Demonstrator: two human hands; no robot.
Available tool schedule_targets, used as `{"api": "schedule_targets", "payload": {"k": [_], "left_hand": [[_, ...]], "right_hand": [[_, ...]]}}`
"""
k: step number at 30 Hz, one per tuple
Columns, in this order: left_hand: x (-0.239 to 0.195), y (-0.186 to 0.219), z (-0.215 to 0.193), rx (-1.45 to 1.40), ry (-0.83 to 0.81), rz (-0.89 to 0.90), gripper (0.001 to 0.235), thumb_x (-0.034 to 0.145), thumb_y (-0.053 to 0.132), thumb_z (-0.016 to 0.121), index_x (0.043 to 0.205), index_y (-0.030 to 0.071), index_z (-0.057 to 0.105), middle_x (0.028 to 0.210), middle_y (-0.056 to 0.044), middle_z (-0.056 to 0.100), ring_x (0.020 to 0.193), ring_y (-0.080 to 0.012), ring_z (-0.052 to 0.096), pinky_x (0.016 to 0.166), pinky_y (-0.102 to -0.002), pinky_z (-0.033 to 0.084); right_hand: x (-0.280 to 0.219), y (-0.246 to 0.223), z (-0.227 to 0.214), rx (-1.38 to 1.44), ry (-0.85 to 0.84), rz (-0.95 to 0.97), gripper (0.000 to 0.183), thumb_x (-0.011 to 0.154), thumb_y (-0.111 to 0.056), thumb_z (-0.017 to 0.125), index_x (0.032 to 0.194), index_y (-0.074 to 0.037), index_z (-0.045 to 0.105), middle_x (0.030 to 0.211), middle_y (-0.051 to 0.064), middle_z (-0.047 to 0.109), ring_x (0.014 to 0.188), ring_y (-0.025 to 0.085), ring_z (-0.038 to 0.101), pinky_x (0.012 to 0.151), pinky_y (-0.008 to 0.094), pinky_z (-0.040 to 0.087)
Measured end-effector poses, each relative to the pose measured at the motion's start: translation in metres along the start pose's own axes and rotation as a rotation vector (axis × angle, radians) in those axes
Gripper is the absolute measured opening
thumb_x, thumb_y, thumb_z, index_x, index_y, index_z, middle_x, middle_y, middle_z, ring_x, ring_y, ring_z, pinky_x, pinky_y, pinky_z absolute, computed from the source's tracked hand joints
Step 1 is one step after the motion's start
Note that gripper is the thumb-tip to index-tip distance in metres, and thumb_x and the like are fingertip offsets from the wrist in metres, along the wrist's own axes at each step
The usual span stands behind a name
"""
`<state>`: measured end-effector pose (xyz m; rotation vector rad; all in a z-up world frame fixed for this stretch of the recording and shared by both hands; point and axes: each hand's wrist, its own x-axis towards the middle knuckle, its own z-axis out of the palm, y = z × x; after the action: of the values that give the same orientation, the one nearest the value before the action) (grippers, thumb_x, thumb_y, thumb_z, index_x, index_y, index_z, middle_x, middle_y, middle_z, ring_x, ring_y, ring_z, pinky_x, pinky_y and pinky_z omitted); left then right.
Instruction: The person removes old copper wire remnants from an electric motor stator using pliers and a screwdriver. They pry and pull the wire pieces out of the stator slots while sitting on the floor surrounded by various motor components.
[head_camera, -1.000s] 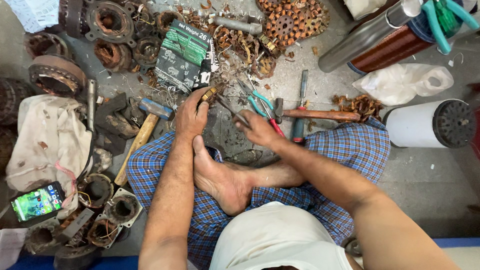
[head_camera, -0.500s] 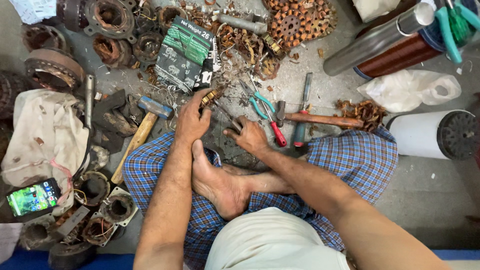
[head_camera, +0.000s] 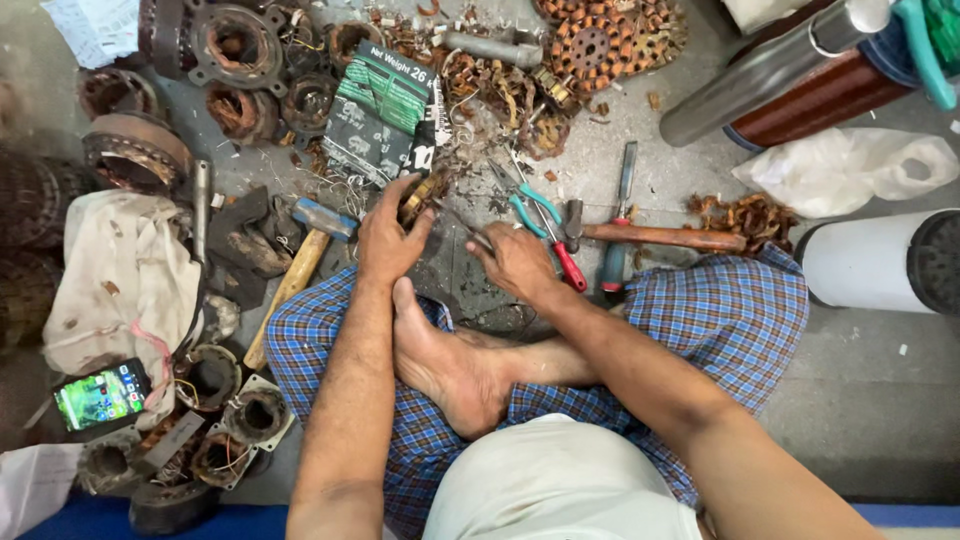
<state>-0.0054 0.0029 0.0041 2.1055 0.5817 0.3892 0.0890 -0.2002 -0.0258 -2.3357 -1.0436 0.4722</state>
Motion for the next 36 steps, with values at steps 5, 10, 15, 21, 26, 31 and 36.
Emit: {"api": "schedule_targets", "payload": {"k": [5,10,15,21,26,31,36], "left_hand": [[-0.001,-0.011,0.009,0.012,-0.002,-0.058,0.052,0.083,0.005,0.08,0.132,0.018,0.067,0.133,-0.015,0.066,0.122,-0.033,0.061,0.098,-0.045,0.05],[-0.001,-0.019,0.007,-0.104,0.028,-0.081,0.045,0.086,0.009,0.079,0.129,0.015,0.068,0.124,-0.011,0.073,0.114,-0.0263,0.071,0.096,-0.04,0.057],[0.001,-0.016,0.006,-0.085,-0.022,-0.15,0.046,0.087,0.014,0.08,0.131,0.018,0.067,0.124,-0.01,0.073,0.116,-0.0259,0.069,0.092,-0.041,0.057],[0.003,-0.016,0.01,-0.093,-0.034,-0.166,0.048,0.088,0.018,0.082,0.133,0.02,0.066,0.125,-0.01,0.072,0.119,-0.0268,0.067,0.098,-0.043,0.054],[0.004,-0.016,0.01,-0.084,-0.048,-0.185,0.047,0.09,0.02,0.08,0.134,0.02,0.064,0.127,-0.01,0.072,0.12,-0.0272,0.067,0.096,-0.045,0.055],[0.004,-0.009,0.007,0.054,-0.069,-0.175,0.047,0.093,0.022,0.076,0.137,0.022,0.06,0.115,-0.011,0.075,0.109,-0.0307,0.072,0.094,-0.046,0.057],[0.002,0.002,0.002,0.275,-0.12,-0.125,0.05,0.093,0.023,0.076,0.139,0.026,0.056,0.105,-0.01,0.076,0.098,-0.0337,0.073,0.09,-0.05,0.056]], "right_hand": [[0.003,0.001,-0.017,0.172,-0.31,0.099,0.038,0.098,-0.041,0.062,0.103,-0.004,0.068,0.089,0.015,0.07,0.081,0.03,0.069,0.077,0.047,0.055],[0.012,0.004,-0.032,0.199,-0.481,0.247,0.038,0.098,-0.044,0.061,0.098,-0.008,0.071,0.078,0.01,0.07,0.073,0.023,0.068,0.075,0.045,0.056],[0.023,0.004,-0.043,0.216,-0.572,0.356,0.042,0.101,-0.046,0.06,0.098,-0.005,0.069,0.073,0.007,0.064,0.063,0.02,0.061,0.063,0.041,0.056],[0.033,0.006,-0.048,0.226,-0.563,0.306,0.036,0.1,-0.043,0.058,0.102,-0.009,0.07,0.072,0.007,0.068,0.06,0.016,0.066,0.061,0.039,0.058],[0.029,0.007,-0.046,0.171,-0.566,0.317,0.038,0.1,-0.044,0.058,0.104,-0.008,0.071,0.079,0.009,0.07,0.068,0.018,0.067,0.066,0.039,0.059],[0.017,0.002,-0.041,0.173,-0.477,0.199,0.037,0.095,-0.043,0.062,0.113,-0.012,0.072,0.084,0.008,0.073,0.075,0.019,0.07,0.072,0.04,0.058],[0.013,-0.006,-0.046,0.157,-0.515,0.299,0.038,0.096,-0.046,0.063,0.114,-0.013,0.071,0.086,0.008,0.073,0.077,0.023,0.07,0.073,0.044,0.059]]}}
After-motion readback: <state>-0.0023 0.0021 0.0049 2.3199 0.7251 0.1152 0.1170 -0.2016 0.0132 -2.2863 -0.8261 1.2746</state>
